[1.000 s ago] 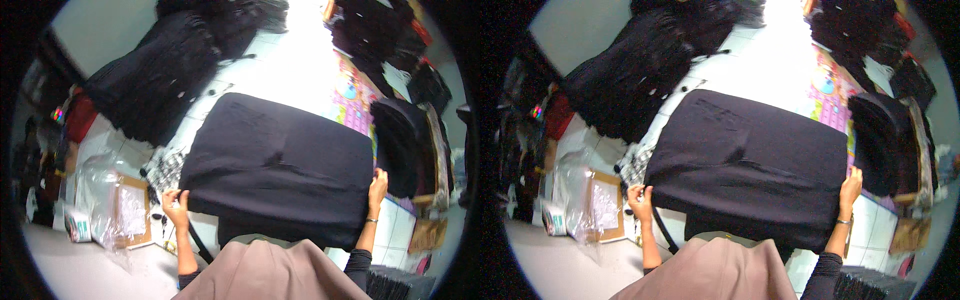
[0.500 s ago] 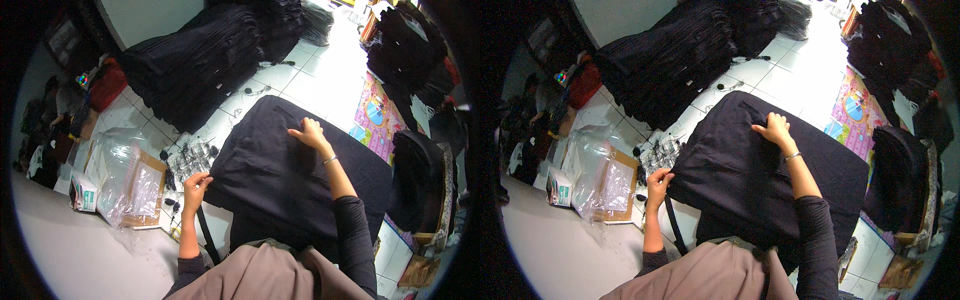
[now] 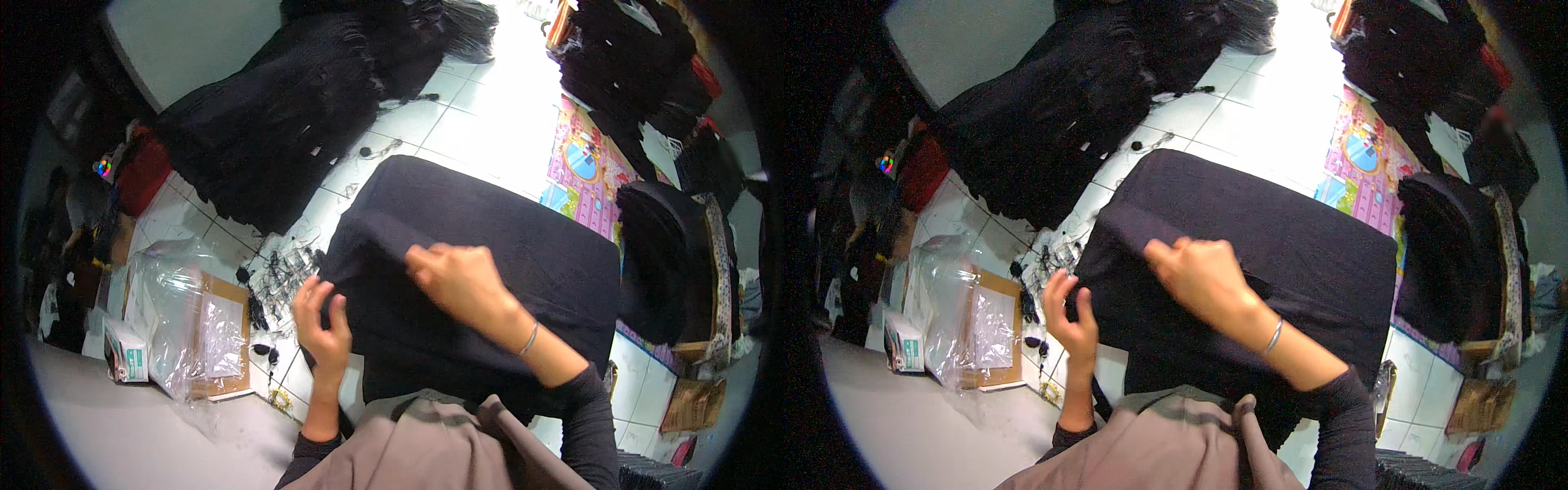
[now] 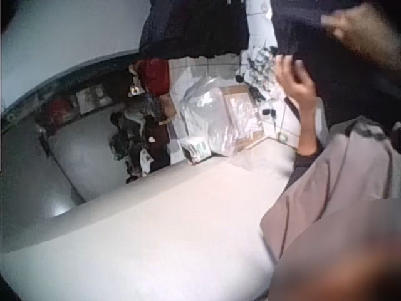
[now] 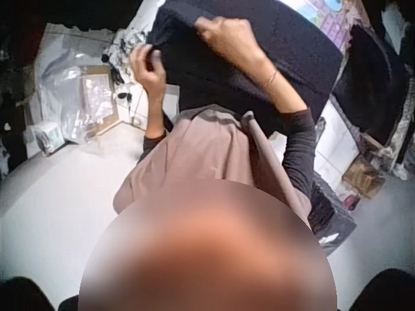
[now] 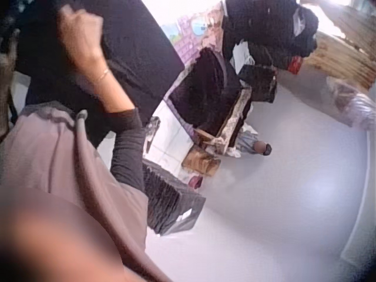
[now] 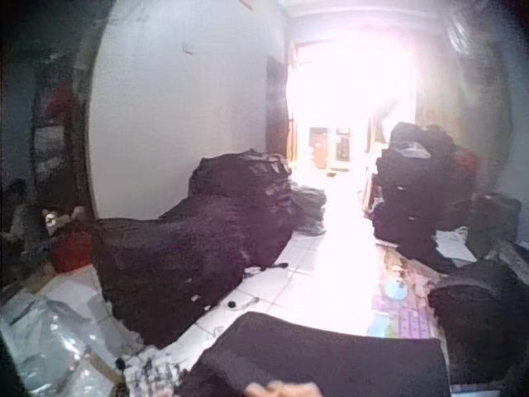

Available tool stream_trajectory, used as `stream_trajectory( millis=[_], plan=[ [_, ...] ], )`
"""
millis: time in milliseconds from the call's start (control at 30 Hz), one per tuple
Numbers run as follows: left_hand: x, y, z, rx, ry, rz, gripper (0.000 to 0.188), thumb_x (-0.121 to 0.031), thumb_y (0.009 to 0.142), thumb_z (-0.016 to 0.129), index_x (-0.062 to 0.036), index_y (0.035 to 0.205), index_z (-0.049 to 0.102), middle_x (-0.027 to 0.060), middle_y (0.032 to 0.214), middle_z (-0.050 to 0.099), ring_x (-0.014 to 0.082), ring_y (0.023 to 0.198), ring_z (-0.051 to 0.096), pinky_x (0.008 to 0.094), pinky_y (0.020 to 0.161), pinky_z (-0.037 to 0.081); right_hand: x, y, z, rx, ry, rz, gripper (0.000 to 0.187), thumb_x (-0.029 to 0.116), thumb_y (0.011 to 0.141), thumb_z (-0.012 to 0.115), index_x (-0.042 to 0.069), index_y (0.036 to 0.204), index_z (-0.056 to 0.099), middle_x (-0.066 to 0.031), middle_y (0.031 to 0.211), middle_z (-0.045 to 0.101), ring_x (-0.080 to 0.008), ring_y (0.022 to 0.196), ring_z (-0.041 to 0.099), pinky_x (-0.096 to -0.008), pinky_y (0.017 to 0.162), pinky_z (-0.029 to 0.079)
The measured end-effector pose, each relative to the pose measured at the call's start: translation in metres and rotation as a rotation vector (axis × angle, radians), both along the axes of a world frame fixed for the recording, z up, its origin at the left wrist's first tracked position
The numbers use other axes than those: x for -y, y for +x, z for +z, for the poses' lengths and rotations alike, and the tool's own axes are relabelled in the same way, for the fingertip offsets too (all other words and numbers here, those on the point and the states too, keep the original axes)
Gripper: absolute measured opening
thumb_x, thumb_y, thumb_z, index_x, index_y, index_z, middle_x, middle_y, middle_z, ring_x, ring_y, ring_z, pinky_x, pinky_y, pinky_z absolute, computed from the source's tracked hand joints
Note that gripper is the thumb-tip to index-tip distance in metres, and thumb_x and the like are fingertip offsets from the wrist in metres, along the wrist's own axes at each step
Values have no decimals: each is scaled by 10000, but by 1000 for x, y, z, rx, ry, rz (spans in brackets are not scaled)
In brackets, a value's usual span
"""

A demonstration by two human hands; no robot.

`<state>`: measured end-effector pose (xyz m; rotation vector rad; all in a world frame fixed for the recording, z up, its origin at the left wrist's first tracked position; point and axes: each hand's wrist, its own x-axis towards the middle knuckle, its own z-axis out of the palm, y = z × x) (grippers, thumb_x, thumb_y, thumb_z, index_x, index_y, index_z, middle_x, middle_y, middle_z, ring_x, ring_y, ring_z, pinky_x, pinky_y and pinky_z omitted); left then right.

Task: The person folds black garments on a table, places each folded piece into a clear plastic bag, and stacks the packaged items. The process is repeated multiple times with consistent folding and bagging.

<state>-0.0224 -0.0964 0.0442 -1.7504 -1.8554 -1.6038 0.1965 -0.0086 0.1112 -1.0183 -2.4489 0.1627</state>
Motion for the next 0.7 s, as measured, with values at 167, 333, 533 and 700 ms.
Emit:
stream_trajectory(
  millis=[167, 333, 533, 700],
  plan=[
    [-25, 58, -4, -236, -149, -622, 254, -116, 945, 559, -65, 1184, 630, 167, 1270, 598, 316, 1218, 544, 484, 1061, 379, 48, -7, -58, 425, -88, 20, 471, 359, 948, 520, 34, 1288, 541, -174, 1439, 432, -316, 1411, 305, -517, 1180, 146],
    [-60, 7, -29, -604, -636, -69, 502, -221, 1006, 386, -58, 1480, 349, 156, 1544, 314, 311, 1433, 280, 533, 1148, 195, 83, 87, -97, 153, -139, -252, 703, 473, 907, 536, 96, 1474, 365, -86, 1548, 327, -264, 1462, 222, -490, 1191, 111],
    [-30, -58, -61, -32, -231, 70, 234, -162, 842, 743, 4, 973, 643, 107, 972, 628, 233, 871, 610, 347, 817, 499, 129, 291, -120, 147, -136, -1224, 577, 345, 1024, 395, -46, 1446, 346, -249, 1521, 298, -411, 1414, 274, -521, 1135, 227],
    [-21, -92, -66, 125, -465, 68, 405, -281, 808, 799, -19, 656, 531, -2, 673, 493, 116, 598, 393, 276, 557, 335, 140, 389, -126, -658, -764, -845, 332, 302, 946, 624, -14, 1032, 682, -89, 1324, 573, -171, 1169, 531, -291, 1002, 390]
  ],
)
